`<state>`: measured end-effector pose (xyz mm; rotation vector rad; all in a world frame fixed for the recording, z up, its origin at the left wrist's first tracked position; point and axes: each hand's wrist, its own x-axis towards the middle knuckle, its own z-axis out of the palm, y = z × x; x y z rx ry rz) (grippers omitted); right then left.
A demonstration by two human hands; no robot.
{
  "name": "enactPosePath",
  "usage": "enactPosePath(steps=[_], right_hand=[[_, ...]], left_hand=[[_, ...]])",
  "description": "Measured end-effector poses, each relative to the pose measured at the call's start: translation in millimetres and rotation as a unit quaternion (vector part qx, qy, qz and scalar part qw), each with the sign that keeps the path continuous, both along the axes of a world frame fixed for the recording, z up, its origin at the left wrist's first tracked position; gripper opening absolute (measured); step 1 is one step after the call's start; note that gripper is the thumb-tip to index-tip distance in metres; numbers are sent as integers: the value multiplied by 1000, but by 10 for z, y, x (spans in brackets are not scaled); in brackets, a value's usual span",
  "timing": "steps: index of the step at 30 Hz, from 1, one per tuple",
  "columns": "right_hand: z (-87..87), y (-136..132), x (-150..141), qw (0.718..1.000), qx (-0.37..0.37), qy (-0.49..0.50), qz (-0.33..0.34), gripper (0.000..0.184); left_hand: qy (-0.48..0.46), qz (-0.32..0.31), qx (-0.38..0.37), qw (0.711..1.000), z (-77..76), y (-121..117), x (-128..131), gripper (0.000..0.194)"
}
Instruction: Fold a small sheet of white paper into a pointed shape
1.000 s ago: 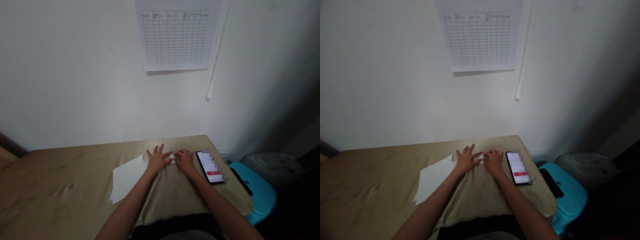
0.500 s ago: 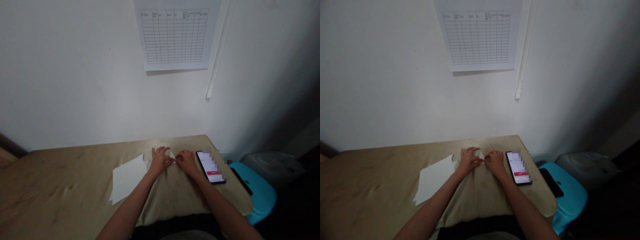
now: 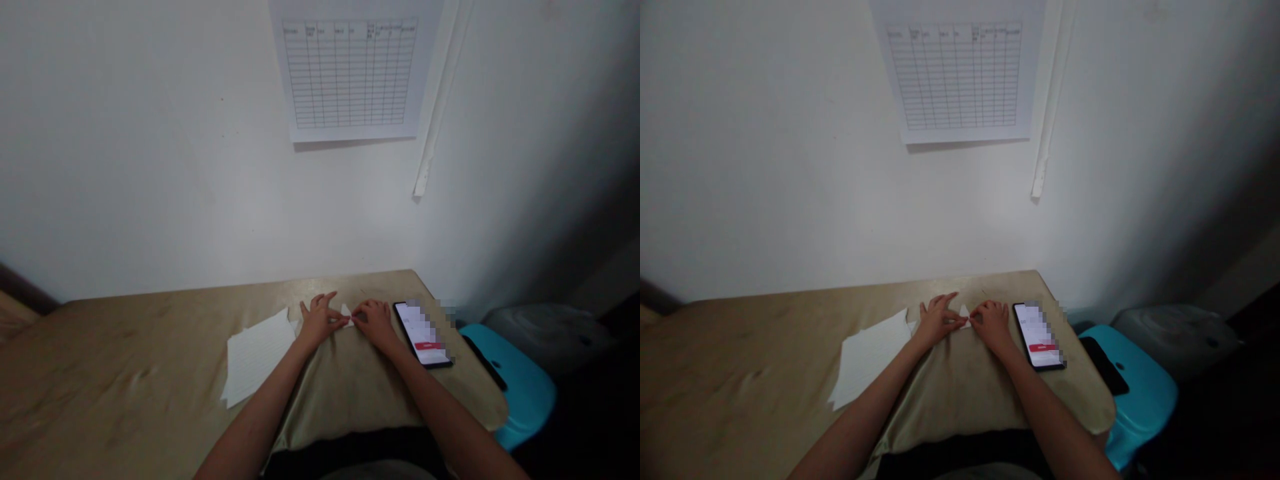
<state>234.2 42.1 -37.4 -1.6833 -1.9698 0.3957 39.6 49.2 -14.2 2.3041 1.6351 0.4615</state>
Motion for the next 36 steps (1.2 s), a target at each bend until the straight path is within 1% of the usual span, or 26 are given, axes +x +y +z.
enactPosePath(steps=[6, 14, 20, 26, 29, 33, 36], right_hand=[[-7, 15, 4, 1000, -1, -6, 2, 12], [16, -11, -9, 1000, 4, -2, -2, 11], [35, -6, -9, 1000, -8, -11, -3, 12], [46, -15, -5, 1000, -7, -10, 0, 13], [45, -13, -7, 1000, -8, -11, -1, 13], [35, -10, -10, 1000, -10, -8, -3, 13], [28, -16, -10, 1000, -5, -7, -4, 12]], left_hand=[[19, 18, -1, 1000, 15, 27, -20, 29], [54, 43, 17, 997, -9, 38, -26, 47], [61, 43, 43, 996, -58, 26, -20, 48], [48, 25, 88, 995, -91, 5, -6, 40], [29, 11, 110, 993, -92, -16, 14, 32], [-12, -35, 123, 992, -119, -29, 45, 13], [-26, -64, 121, 990, -142, -17, 50, 6]])
